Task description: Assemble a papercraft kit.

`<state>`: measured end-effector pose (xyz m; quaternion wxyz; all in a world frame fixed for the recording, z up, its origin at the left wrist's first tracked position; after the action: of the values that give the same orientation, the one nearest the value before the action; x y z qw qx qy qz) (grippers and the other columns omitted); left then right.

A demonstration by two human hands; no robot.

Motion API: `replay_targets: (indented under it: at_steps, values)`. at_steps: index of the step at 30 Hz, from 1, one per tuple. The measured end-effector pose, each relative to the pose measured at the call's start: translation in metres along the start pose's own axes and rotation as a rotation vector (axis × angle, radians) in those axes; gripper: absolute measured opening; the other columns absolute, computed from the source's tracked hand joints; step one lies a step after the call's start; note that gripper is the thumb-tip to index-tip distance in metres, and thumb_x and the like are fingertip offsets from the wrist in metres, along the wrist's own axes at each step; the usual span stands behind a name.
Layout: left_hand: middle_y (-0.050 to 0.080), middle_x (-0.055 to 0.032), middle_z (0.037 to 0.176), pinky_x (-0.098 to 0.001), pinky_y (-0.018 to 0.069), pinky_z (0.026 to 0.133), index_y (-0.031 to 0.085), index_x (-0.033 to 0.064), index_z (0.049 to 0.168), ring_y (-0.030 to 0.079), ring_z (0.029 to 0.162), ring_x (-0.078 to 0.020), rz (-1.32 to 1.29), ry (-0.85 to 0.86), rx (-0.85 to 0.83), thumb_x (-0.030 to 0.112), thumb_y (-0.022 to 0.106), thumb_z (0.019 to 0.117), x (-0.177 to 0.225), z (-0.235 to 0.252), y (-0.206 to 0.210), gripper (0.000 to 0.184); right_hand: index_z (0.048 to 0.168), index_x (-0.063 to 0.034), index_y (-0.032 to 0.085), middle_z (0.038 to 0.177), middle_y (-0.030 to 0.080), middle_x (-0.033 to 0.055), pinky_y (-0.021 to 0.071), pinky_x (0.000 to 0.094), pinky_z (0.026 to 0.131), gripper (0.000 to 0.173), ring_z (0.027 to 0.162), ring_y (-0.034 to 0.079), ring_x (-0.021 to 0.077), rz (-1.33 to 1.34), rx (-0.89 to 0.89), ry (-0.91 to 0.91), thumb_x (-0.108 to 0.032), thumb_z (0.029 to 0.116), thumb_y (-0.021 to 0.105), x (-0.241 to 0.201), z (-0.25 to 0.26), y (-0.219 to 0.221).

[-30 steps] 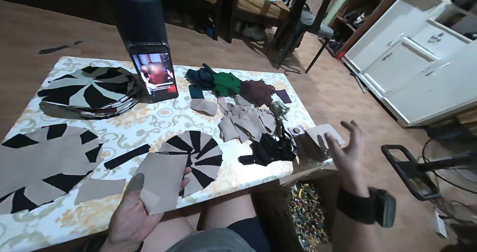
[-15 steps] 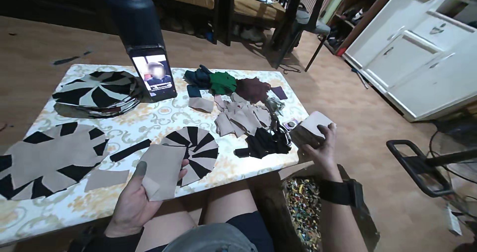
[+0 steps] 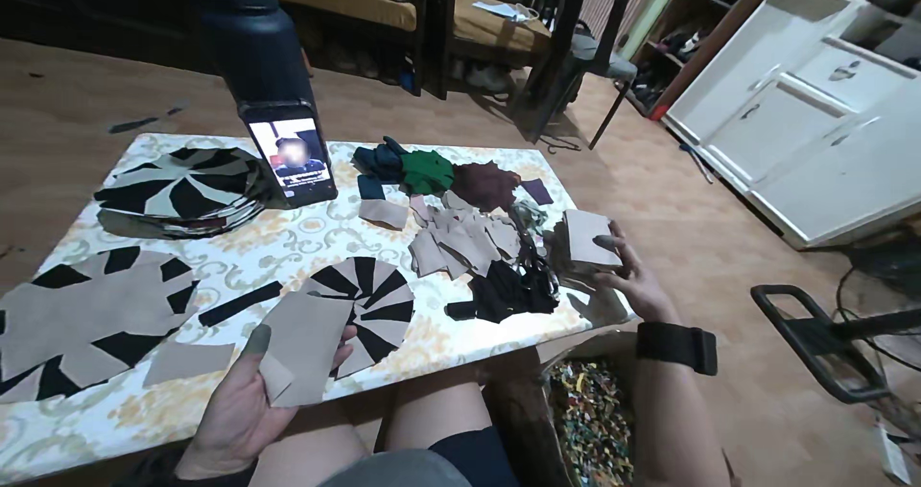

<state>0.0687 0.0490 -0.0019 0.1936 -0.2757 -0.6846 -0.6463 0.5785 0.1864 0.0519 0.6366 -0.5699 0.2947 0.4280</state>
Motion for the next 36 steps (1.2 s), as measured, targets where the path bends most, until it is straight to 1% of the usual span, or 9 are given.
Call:
replay_targets:
  at_steps: [3, 7, 13, 16, 22, 25, 29, 32, 36]
  values:
    - [0.07, -0.0196, 0.123, -0.0427, 0.0616, 0.09, 0.057, 0.0096, 0.133, 0.071, 0.109, -0.0326, 0.014, -0.024, 0.017, 0.053, 0.031, 0.1072, -0.002, 0.001, 0.001, 0.057, 0.159, -0.0149, 0.033, 0.17, 0.02, 0.0073, 0.0369, 0.0458, 0.117, 0.096, 0.151, 0.03, 0.0219, 0.032, 0.246, 0.033, -0.058, 0.0822, 0.072, 0.0, -0.005, -0.007]
    - [0.069, -0.0208, 0.123, -0.0458, 0.0604, 0.093, 0.06, 0.0093, 0.131, 0.07, 0.11, -0.0344, -0.041, -0.039, -0.014, 0.052, 0.039, 0.1059, -0.004, 0.003, 0.004, 0.054, 0.153, -0.0077, 0.038, 0.156, 0.044, 0.0163, 0.0446, 0.0521, 0.109, 0.071, 0.137, 0.05, 0.029, -0.039, 0.431, 0.124, -0.052, 0.1003, 0.056, -0.002, -0.002, 0.01]
    - [0.07, -0.0207, 0.122, -0.0468, 0.0601, 0.093, 0.062, 0.0088, 0.13, 0.071, 0.11, -0.0346, -0.026, -0.036, 0.009, 0.055, 0.039, 0.105, -0.004, 0.002, 0.002, 0.057, 0.149, -0.0122, 0.048, 0.152, 0.05, 0.0114, 0.0438, 0.0491, 0.11, 0.065, 0.136, 0.051, 0.0238, -0.006, 0.32, 0.125, -0.045, 0.096, 0.066, 0.016, 0.023, 0.006]
    - [0.07, -0.0211, 0.121, -0.0467, 0.0606, 0.092, 0.061, 0.0091, 0.13, 0.071, 0.109, -0.0348, -0.025, -0.038, 0.024, 0.054, 0.039, 0.1049, -0.004, 0.001, 0.002, 0.056, 0.147, -0.0146, 0.051, 0.147, 0.054, 0.011, 0.0498, 0.0481, 0.102, 0.065, 0.128, 0.057, 0.0229, 0.028, 0.298, 0.149, -0.044, 0.0927, 0.07, 0.022, 0.032, 0.0]
    - [0.069, -0.0211, 0.122, -0.0462, 0.0613, 0.09, 0.059, 0.0085, 0.131, 0.071, 0.109, -0.0349, -0.017, -0.03, 0.005, 0.052, 0.037, 0.1061, -0.003, 0.002, 0.004, 0.055, 0.141, -0.0092, 0.056, 0.137, 0.06, 0.0114, 0.0518, 0.0408, 0.101, 0.059, 0.123, 0.059, 0.0177, 0.029, 0.266, 0.077, -0.033, 0.0899, 0.074, 0.03, 0.051, -0.011]
    - [0.069, -0.0216, 0.121, -0.0469, 0.0617, 0.089, 0.057, 0.0083, 0.133, 0.071, 0.108, -0.0356, -0.023, -0.021, 0.019, 0.052, 0.033, 0.1071, -0.003, 0.001, 0.002, 0.056, 0.14, -0.0038, 0.055, 0.139, 0.059, 0.0171, 0.0524, 0.0441, 0.102, 0.06, 0.122, 0.061, 0.0233, -0.047, 0.245, 0.07, -0.03, 0.0899, 0.076, 0.024, 0.056, -0.015]
    - [0.07, -0.0202, 0.12, -0.0443, 0.0625, 0.087, 0.055, 0.0086, 0.133, 0.072, 0.106, -0.0341, 0.014, -0.02, 0.052, 0.053, 0.02, 0.1082, -0.001, -0.001, 0.002, 0.061, 0.136, 0.0059, 0.057, 0.144, 0.054, 0.0268, 0.0401, 0.0575, 0.112, 0.051, 0.134, 0.052, 0.0414, -0.501, 0.344, -0.222, -0.028, 0.0987, 0.067, -0.035, 0.03, 0.001]
    - [0.07, -0.0209, 0.12, -0.0438, 0.062, 0.089, 0.057, 0.0082, 0.133, 0.072, 0.106, -0.0341, 0.0, -0.025, 0.026, 0.053, 0.021, 0.1081, -0.002, -0.002, 0.001, 0.062, 0.123, 0.0038, 0.067, 0.14, 0.061, 0.0216, 0.0287, 0.067, 0.117, 0.035, 0.14, 0.048, 0.0432, -0.747, 0.354, -0.451, -0.023, 0.1052, 0.054, -0.072, 0.005, 0.046]
    - [0.07, -0.0209, 0.12, -0.0461, 0.062, 0.088, 0.057, 0.0089, 0.132, 0.072, 0.107, -0.0352, -0.01, -0.026, 0.029, 0.051, 0.023, 0.1083, -0.002, -0.001, 0.002, 0.059, 0.112, -0.0114, 0.076, 0.154, 0.051, 0.0121, 0.0106, 0.078, 0.116, 0.052, 0.151, 0.03, 0.0446, -0.989, 0.194, -0.455, -0.052, 0.1054, 0.043, -0.05, -0.001, 0.079]
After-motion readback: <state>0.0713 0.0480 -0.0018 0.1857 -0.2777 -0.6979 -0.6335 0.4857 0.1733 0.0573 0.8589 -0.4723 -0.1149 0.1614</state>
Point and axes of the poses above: each hand's wrist, its own z-axis towards the middle knuckle, its own y-axis out of the palm, x = y × z, the point moved 6 cm from there along z, towards the middle knuckle
